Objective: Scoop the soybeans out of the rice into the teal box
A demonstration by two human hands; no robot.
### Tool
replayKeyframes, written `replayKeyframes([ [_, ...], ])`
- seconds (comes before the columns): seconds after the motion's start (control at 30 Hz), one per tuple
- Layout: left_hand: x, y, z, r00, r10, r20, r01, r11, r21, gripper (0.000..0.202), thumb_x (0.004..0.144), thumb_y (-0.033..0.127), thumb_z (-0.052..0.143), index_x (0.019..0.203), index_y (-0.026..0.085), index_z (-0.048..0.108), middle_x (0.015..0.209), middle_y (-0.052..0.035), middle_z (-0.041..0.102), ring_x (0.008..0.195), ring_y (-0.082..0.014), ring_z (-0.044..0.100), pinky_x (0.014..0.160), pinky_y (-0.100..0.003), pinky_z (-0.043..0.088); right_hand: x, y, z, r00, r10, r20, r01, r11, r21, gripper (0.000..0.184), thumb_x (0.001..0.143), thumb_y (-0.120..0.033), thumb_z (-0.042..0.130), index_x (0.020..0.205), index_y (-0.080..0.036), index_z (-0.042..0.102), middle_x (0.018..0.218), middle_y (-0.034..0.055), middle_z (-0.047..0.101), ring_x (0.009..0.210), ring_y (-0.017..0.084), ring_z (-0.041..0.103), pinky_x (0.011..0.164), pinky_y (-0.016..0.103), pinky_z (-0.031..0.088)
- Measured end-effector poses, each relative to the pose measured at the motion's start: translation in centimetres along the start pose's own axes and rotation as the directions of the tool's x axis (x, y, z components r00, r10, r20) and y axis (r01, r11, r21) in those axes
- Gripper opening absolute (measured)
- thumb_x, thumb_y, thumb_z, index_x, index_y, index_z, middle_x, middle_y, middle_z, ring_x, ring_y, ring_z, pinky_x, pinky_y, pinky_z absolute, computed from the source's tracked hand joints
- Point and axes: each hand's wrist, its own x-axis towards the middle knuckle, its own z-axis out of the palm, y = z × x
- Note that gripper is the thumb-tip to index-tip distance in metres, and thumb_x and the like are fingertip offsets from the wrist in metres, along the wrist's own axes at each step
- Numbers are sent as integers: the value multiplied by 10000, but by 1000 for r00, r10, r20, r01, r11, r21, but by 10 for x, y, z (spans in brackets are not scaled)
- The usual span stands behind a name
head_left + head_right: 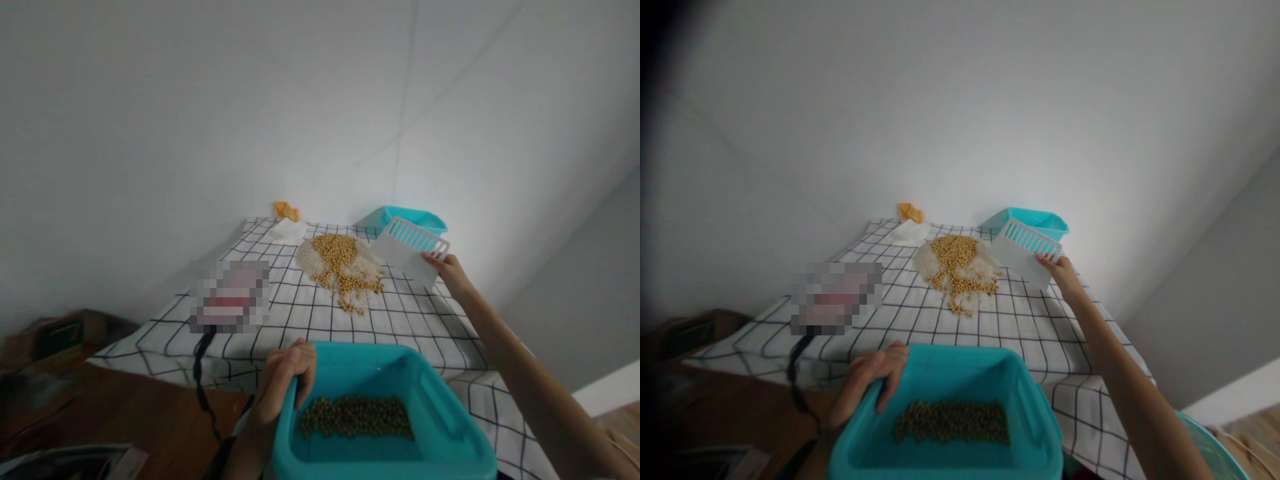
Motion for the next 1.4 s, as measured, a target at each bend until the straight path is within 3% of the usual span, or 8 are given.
replayKeyframes([
  [0.13, 0, 0, 0, 1000, 13, 7, -13, 1000, 0, 643, 1083, 283, 183, 471, 237, 375, 456, 1, 443, 548, -202, 460, 792, -394, 371, -8, 4, -18, 996, 14, -86, -21, 996, -88, 487, 595, -596, 853, 761, -151, 745, 673, 30, 707, 677, 214, 626, 688, 340, 463],
  [0.47, 0, 0, 0, 1000, 1, -8, -2, 1000, -23, 646, 1081, 341, 213, 469, 238, 389, 464, 3, 444, 553, -210, 471, 802, -405, 369, -50, 4, -35, 992, -9, -123, -22, 968, -250, 393, 698, -552, 763, 719, -161, 732, 591, 34, 662, 593, 212, 589, 548, 305, 414],
  [0.7, 0, 4, 1, 1000, -28, -13, 29, 999, 16, 648, 1077, 373, 200, 468, 239, 376, 466, -2, 454, 561, -215, 489, 821, -407, 390, -67, 2, -16, 986, -50, -156, 8, 966, -258, 406, 727, -575, 708, 690, -172, 679, 622, 25, 633, 601, 193, 537, 567, 307, 396],
  [0.9, 0, 5, 1, 998, -56, -24, 57, 995, 76, 641, 1066, 371, 186, 459, 244, 349, 444, -7, 437, 547, -215, 483, 817, -413, 408, -88, -16, 2, 994, -30, -110, 7, 979, -205, 397, 728, -571, 732, 656, -193, 635, 606, 15, 593, 586, 178, 493, 548, 297, 374],
  [1.03, 0, 6, 3, 997, -63, -43, 66, 994, 89, 642, 1058, 369, 190, 446, 248, 335, 436, -17, 449, 538, -218, 484, 807, -420, 418, -106, -26, 8, 997, -8, -77, -4, 989, -145, 396, 755, -587, 728, 696, -199, 670, 687, 42, 660, 653, 217, 557, 580, 308, 415],
  [1.4, 0, 2, 1, 1000, -9, -4, 9, 1000, 30, 635, 1071, 297, 187, 469, 238, 379, 454, -2, 444, 547, -205, 473, 794, -402, 398, -123, -25, 25, 999, 35, -29, -38, 993, -115, 438, 794, -608, 733, 702, -183, 684, 664, 37, 650, 622, 189, 535, 532, 282, 389],
])
